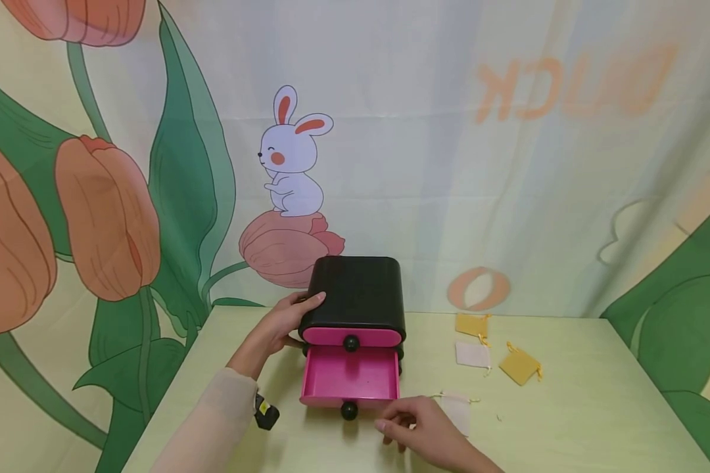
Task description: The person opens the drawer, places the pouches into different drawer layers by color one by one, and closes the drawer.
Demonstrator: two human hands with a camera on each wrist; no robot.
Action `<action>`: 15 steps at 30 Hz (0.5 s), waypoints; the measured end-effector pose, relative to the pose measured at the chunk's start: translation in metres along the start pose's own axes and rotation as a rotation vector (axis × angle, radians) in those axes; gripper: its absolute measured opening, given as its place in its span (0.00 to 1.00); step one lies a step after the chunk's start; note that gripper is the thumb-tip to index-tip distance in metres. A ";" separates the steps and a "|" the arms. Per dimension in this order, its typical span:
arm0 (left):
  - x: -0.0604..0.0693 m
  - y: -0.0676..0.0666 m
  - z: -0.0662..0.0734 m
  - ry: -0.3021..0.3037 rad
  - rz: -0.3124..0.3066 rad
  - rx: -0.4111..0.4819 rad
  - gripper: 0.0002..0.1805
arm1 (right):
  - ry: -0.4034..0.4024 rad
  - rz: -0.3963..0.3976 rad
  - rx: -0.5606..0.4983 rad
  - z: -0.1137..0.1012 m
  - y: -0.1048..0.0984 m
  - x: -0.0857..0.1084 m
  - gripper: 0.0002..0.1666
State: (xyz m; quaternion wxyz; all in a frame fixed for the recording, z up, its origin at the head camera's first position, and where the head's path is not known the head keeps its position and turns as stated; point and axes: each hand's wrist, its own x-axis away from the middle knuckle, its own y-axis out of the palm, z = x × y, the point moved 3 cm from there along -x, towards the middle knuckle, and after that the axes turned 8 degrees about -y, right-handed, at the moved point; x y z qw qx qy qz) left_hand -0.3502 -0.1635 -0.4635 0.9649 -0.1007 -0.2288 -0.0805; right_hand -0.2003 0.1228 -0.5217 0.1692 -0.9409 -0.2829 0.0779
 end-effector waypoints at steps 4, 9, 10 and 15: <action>0.001 -0.001 0.001 0.005 0.004 -0.001 0.51 | -0.040 0.048 0.122 0.004 -0.035 0.010 0.09; 0.002 0.000 0.001 0.008 -0.004 0.006 0.52 | -0.088 0.174 0.375 0.029 -0.077 0.021 0.05; 0.003 0.000 0.001 0.008 -0.004 0.008 0.52 | -0.088 0.208 0.423 0.035 -0.084 0.023 0.05; 0.003 0.000 0.000 0.006 -0.001 0.009 0.51 | -0.017 0.317 0.586 0.064 -0.108 0.034 0.10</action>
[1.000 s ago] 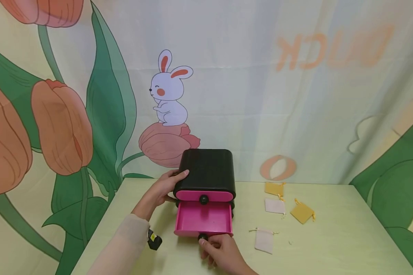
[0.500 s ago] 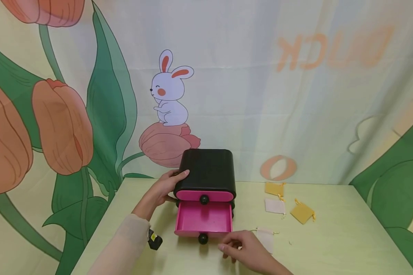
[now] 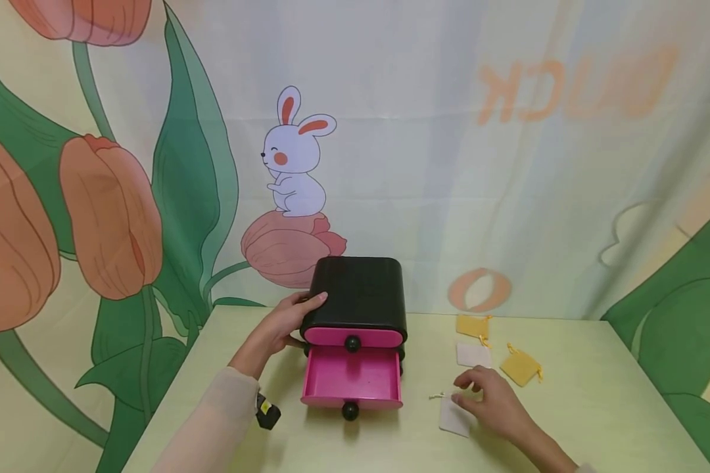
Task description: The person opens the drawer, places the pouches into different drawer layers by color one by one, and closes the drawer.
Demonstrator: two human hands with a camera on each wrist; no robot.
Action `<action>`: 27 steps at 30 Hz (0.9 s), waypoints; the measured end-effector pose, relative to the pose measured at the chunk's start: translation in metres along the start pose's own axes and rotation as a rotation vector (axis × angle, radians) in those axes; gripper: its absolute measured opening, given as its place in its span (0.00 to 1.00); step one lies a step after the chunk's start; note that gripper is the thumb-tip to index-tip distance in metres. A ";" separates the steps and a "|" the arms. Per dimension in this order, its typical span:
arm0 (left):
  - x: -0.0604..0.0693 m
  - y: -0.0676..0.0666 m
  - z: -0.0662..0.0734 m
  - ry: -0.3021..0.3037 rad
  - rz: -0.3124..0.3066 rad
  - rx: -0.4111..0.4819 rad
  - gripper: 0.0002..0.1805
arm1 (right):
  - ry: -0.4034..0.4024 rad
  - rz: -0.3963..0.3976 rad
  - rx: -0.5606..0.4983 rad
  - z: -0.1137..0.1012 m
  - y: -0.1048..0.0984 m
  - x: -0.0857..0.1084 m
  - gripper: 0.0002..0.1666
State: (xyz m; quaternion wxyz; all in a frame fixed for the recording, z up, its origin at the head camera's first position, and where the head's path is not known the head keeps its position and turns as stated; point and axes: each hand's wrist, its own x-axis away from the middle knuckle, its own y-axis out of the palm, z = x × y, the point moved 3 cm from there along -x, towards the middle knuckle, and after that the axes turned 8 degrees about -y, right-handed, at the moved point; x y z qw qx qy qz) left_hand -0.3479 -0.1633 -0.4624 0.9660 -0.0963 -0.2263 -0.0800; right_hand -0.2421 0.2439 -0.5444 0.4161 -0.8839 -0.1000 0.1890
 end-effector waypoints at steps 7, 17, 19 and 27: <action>0.002 0.001 0.001 -0.001 -0.002 -0.004 0.50 | 0.086 -0.031 0.037 0.029 0.007 0.006 0.11; 0.002 0.002 0.002 0.003 -0.003 -0.007 0.50 | 0.079 -0.005 0.039 0.034 0.013 0.011 0.12; 0.002 0.001 0.001 0.005 -0.005 -0.009 0.50 | 0.079 -0.003 0.012 0.032 0.011 0.010 0.12; 0.002 0.002 0.001 0.004 -0.004 -0.011 0.50 | -0.015 0.064 -0.189 -0.008 -0.015 -0.012 0.06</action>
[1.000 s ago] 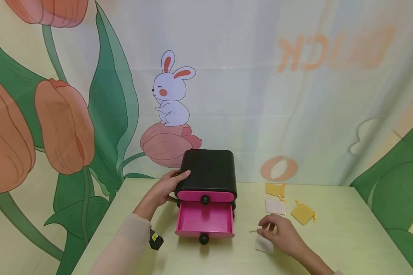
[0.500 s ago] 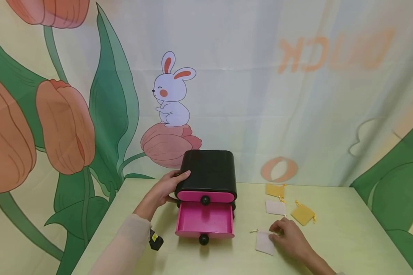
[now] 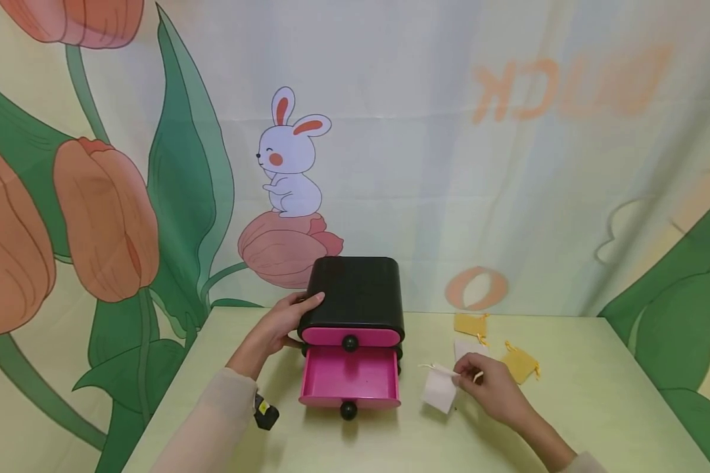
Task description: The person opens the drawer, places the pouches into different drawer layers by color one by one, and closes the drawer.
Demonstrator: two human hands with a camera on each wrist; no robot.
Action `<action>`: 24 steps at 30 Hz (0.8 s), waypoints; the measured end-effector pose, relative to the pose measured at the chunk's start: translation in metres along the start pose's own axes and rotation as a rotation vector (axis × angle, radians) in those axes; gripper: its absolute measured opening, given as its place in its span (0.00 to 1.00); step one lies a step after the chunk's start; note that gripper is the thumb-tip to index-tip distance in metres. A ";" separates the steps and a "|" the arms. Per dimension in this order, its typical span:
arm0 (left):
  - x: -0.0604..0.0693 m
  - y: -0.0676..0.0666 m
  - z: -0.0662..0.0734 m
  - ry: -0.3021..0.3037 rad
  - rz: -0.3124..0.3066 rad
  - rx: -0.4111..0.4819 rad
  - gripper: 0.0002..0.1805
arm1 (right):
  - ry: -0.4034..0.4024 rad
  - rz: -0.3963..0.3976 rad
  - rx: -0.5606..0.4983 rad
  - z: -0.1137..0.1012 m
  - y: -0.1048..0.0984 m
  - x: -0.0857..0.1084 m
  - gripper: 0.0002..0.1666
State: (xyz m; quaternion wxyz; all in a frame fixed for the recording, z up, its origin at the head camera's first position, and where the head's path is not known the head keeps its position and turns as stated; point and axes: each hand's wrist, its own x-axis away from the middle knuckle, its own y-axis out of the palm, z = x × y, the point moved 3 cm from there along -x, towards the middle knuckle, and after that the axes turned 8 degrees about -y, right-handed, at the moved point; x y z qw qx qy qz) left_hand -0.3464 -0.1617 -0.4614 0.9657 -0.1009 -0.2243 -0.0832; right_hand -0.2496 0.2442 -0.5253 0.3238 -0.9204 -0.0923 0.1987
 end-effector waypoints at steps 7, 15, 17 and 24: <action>0.000 -0.001 0.001 -0.008 0.002 -0.001 0.51 | -0.059 0.027 -0.094 -0.053 0.012 -0.032 0.05; -0.002 -0.001 0.000 -0.010 0.000 0.000 0.51 | -0.171 0.033 -0.106 -0.102 0.044 -0.052 0.09; -0.001 -0.001 0.000 -0.011 0.001 0.001 0.51 | -0.198 0.028 -0.107 -0.111 0.051 -0.055 0.09; -0.002 -0.002 0.000 -0.015 0.004 -0.002 0.51 | -0.227 0.047 -0.082 -0.125 0.072 -0.064 0.10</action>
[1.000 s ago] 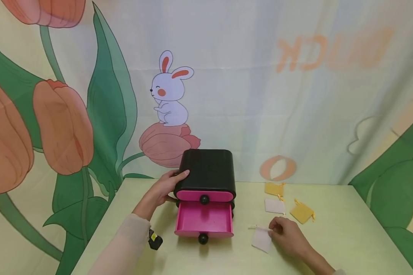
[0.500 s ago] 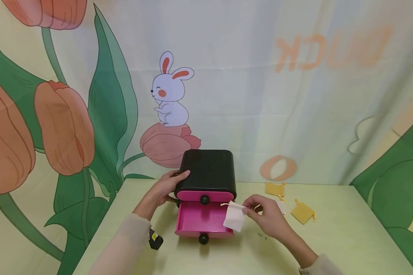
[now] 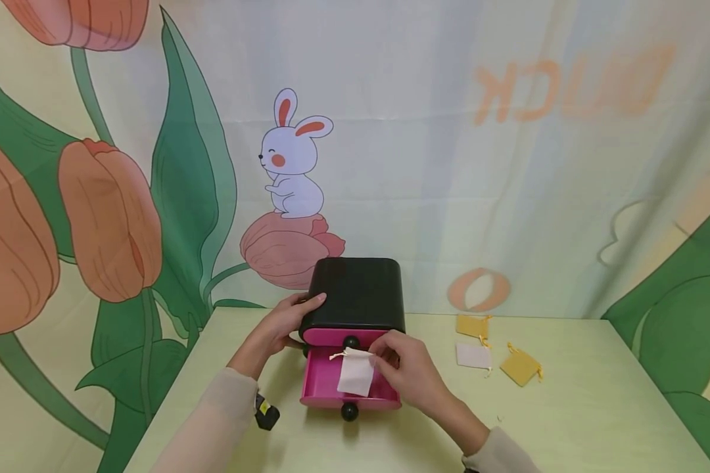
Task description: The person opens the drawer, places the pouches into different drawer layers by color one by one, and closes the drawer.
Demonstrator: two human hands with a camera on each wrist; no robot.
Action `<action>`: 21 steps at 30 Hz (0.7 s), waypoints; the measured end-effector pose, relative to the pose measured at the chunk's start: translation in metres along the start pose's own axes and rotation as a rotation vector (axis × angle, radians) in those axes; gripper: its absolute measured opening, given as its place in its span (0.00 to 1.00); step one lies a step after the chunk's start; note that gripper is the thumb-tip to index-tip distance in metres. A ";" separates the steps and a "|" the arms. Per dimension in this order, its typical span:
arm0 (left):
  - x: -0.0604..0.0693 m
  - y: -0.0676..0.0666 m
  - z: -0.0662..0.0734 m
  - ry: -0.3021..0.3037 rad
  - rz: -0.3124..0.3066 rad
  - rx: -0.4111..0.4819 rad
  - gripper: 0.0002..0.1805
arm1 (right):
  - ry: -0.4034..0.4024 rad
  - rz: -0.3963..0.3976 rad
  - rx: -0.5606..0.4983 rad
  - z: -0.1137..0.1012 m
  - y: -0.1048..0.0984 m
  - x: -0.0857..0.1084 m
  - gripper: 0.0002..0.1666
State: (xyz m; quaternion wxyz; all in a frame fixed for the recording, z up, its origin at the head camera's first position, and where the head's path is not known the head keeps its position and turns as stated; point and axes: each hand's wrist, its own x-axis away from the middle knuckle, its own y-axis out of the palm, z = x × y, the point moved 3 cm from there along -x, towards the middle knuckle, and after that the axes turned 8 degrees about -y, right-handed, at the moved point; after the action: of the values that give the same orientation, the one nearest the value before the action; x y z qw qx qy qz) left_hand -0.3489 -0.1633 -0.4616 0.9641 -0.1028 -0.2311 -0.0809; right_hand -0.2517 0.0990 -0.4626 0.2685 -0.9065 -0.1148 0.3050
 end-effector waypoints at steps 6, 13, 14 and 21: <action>0.000 -0.002 0.000 0.003 0.007 0.001 0.51 | -0.068 0.056 0.053 -0.003 0.011 -0.003 0.10; 0.000 -0.001 0.001 0.003 0.006 0.004 0.51 | -0.089 0.047 0.114 0.001 0.027 -0.002 0.10; 0.000 0.000 0.001 0.003 0.004 0.004 0.51 | -0.088 0.045 0.121 0.002 0.029 -0.002 0.10; 0.000 -0.001 0.000 -0.001 0.003 0.003 0.51 | -0.048 -0.003 0.131 0.004 0.037 -0.002 0.08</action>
State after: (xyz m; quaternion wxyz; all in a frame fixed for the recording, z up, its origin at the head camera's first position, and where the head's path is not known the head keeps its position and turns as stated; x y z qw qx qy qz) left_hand -0.3489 -0.1643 -0.4613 0.9643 -0.1016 -0.2315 -0.0792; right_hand -0.2540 0.0693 -0.4855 0.3250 -0.8792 -0.1024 0.3329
